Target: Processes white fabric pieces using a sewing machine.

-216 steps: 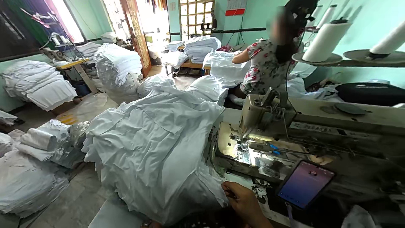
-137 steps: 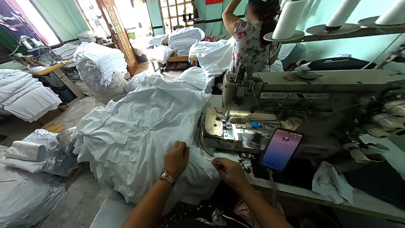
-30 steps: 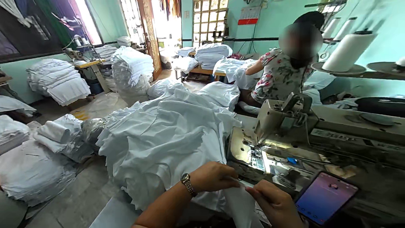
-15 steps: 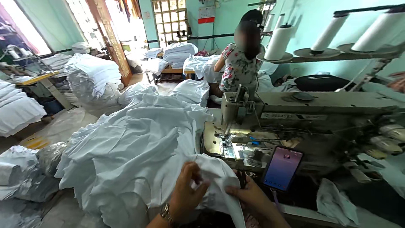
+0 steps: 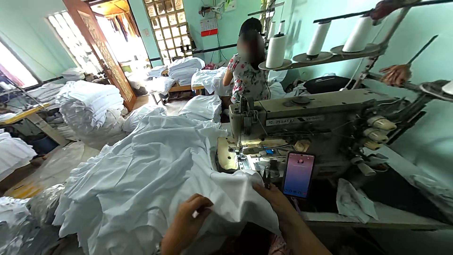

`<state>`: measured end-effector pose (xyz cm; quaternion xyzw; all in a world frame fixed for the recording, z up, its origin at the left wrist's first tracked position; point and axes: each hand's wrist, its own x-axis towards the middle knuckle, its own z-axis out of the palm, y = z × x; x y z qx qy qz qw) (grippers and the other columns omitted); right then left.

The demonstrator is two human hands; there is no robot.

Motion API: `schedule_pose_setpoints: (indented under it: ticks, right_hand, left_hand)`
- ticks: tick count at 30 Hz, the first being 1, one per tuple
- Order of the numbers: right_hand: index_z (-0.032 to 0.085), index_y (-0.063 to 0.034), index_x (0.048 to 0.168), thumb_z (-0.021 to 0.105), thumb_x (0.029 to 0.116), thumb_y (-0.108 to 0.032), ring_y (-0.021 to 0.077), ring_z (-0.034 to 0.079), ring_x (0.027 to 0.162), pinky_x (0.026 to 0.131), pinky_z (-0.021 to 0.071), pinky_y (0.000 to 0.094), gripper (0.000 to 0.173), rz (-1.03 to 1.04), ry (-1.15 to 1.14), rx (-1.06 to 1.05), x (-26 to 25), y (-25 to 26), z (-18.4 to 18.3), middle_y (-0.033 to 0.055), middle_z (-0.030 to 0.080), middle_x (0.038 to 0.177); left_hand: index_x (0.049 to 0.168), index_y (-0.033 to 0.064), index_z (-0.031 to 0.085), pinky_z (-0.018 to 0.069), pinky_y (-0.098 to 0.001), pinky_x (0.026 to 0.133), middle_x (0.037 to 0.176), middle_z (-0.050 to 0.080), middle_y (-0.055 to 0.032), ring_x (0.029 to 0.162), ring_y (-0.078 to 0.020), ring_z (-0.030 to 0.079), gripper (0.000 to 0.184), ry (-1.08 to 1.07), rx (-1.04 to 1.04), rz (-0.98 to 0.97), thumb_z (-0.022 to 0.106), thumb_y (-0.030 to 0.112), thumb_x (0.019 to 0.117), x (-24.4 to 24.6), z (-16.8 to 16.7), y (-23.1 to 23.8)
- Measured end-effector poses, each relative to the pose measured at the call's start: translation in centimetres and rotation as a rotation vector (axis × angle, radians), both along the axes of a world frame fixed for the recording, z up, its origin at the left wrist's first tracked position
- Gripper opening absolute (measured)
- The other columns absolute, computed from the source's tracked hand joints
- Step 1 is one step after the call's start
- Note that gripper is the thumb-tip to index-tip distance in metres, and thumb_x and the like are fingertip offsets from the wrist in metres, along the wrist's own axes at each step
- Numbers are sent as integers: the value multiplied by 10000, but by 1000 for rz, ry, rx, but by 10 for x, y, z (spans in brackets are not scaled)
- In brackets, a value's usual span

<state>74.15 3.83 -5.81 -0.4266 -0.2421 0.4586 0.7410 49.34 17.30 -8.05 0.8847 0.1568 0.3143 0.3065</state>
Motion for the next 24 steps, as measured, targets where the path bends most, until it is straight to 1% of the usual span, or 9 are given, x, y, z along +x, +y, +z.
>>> schedule_pose_setpoints:
  ticks: [4, 7, 10, 13, 16, 18, 20, 21, 24]
  right_hand:
    - [689, -101, 1140, 763, 850, -58, 108, 738, 830, 780, 632, 303, 303, 143, 51, 76, 6, -9, -24, 34, 766, 942]
    - [662, -111, 1193, 782, 843, -65, 78, 719, 870, 807, 616, 287, 373, 277, -57, 93, -1, -6, -33, -6, 755, 980]
    - [646, -46, 1176, 795, 825, -21, 91, 708, 868, 815, 611, 296, 382, 315, -139, 25, -22, -2, -33, 16, 737, 969]
    - [665, -25, 1150, 817, 825, -45, 77, 698, 850, 796, 600, 277, 359, 334, -210, -13, -31, -2, -36, 10, 732, 953]
    - [662, -19, 1157, 791, 841, -4, 85, 702, 858, 807, 603, 283, 342, 336, -189, 10, -24, -8, -35, 16, 733, 962]
    - [658, -27, 1165, 800, 832, 2, 85, 709, 851, 801, 609, 286, 363, 320, -202, 15, -18, -12, -34, 11, 740, 956]
    - [630, -37, 1192, 835, 808, -49, 75, 701, 849, 791, 606, 279, 435, 356, -299, 7, -12, -13, -36, 8, 724, 960]
    - [615, -24, 1218, 839, 809, -78, 72, 694, 875, 812, 601, 274, 470, 395, -385, 15, -10, -14, -36, 20, 715, 989]
    - [649, 22, 1215, 744, 893, -97, 145, 672, 923, 855, 564, 327, 356, 399, -873, 17, -8, -12, -30, 112, 704, 1039]
  left_hand:
    - [1063, 100, 733, 568, -191, 718, 957, 707, -12, 803, -27, 654, 260, 21, -4, -45, 668, 341, 994, -19, 21, 3]
    - [1030, 32, 698, 580, -235, 664, 922, 693, -57, 747, -69, 656, 271, -17, -115, -118, 678, 299, 987, 5, 6, -21]
    - [1040, 19, 689, 597, -257, 671, 869, 717, -26, 725, -63, 676, 296, -57, -336, -210, 721, 300, 954, 36, -13, -52]
    - [950, 36, 739, 597, -243, 627, 771, 732, 14, 643, -44, 674, 118, -108, -507, -142, 778, 130, 890, 56, -27, -65]
    - [1055, 14, 736, 621, -274, 712, 892, 758, -15, 756, -77, 714, 126, -125, -592, -216, 702, 51, 940, 52, -26, -58]
    - [1094, 8, 690, 615, -281, 745, 948, 737, -25, 818, -91, 708, 193, -154, -581, -157, 656, -13, 905, 45, -25, -52]
    - [1028, 40, 604, 563, -242, 640, 865, 668, 3, 720, -67, 644, 219, -114, -560, -36, 616, -46, 828, 43, -21, -47]
    - [1058, 33, 588, 573, -246, 657, 884, 667, -5, 735, -72, 650, 242, -55, -517, -7, 618, -38, 829, 42, -19, -45]
    - [1107, 4, 687, 614, -369, 785, 966, 728, -71, 862, -158, 711, 287, 132, -31, 169, 715, 27, 823, 34, -5, -34]
